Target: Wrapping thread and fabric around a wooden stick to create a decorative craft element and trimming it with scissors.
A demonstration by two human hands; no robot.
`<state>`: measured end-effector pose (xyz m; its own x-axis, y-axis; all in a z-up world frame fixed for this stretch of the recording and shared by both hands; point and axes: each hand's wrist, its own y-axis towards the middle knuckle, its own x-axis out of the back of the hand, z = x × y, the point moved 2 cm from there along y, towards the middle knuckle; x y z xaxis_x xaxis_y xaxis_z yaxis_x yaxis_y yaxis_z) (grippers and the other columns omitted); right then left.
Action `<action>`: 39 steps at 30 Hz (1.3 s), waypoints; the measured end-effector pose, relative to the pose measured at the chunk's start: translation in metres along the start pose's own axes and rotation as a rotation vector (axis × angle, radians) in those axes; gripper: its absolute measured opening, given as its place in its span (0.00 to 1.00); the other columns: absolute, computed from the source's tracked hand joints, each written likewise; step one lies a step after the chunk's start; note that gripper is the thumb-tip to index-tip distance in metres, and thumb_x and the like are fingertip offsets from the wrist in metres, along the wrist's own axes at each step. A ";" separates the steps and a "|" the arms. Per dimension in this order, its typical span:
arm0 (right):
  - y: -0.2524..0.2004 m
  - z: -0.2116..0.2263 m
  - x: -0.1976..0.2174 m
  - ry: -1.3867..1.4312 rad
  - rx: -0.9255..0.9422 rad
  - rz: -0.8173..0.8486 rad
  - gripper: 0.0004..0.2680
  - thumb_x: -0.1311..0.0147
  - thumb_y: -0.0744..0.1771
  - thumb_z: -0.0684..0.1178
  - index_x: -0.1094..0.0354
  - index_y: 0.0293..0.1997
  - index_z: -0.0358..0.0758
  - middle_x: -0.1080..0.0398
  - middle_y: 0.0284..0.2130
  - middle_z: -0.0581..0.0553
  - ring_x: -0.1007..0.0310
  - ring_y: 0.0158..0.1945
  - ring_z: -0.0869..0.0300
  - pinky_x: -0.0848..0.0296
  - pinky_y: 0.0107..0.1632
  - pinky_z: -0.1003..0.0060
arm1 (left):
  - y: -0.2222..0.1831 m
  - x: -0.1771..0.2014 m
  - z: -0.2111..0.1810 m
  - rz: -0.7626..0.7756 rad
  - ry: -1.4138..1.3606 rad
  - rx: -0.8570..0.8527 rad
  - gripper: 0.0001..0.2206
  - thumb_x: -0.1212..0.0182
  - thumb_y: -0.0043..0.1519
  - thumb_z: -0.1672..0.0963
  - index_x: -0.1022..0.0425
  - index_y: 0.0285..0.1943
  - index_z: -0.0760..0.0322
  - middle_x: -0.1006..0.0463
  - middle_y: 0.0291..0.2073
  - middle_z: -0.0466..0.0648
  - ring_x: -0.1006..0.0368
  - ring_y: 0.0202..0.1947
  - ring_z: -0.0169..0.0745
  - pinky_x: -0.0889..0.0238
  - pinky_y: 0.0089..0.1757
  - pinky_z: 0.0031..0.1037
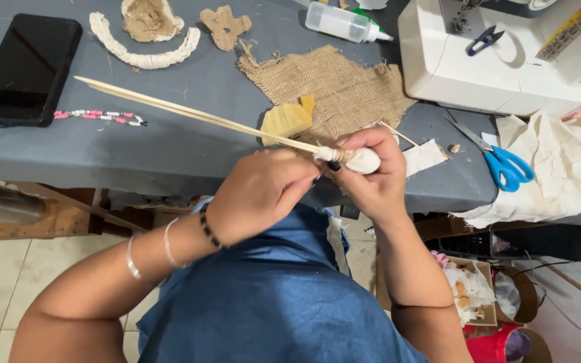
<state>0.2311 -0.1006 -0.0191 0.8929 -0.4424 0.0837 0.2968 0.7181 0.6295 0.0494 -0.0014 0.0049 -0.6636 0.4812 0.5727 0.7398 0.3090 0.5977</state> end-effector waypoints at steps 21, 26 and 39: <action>-0.018 0.030 0.005 0.140 -0.413 0.001 0.20 0.39 0.67 0.39 0.45 0.65 0.40 0.26 0.35 0.47 0.27 0.38 0.68 0.27 0.46 0.73 | 0.014 0.032 -0.014 0.027 0.260 -0.228 0.07 0.48 0.73 0.61 0.40 0.42 0.64 0.38 0.28 0.49 0.44 0.21 0.46 0.47 0.25 0.35; -0.013 0.060 0.003 -0.024 -0.383 0.362 0.06 0.49 0.70 0.40 0.26 0.49 0.37 0.22 0.42 0.44 0.22 0.44 0.63 0.23 0.50 0.71 | 0.012 0.028 -0.007 0.026 0.296 -0.243 0.06 0.47 0.70 0.64 0.38 0.41 0.65 0.37 0.28 0.49 0.39 0.25 0.49 0.41 0.32 0.36; -0.011 0.058 -0.005 -0.599 0.004 0.250 0.04 0.47 0.70 0.40 0.26 0.45 0.34 0.22 0.41 0.41 0.21 0.45 0.54 0.23 0.52 0.63 | 0.026 0.040 -0.017 0.107 -0.226 0.122 0.08 0.49 0.67 0.59 0.29 0.34 0.57 0.31 0.21 0.37 0.39 0.22 0.30 0.45 0.30 0.25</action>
<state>0.2036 -0.1370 0.0184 0.5912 -0.4856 0.6439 0.1018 0.8370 0.5377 0.0400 0.0115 0.0529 -0.5493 0.6833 0.4810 0.8215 0.3362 0.4606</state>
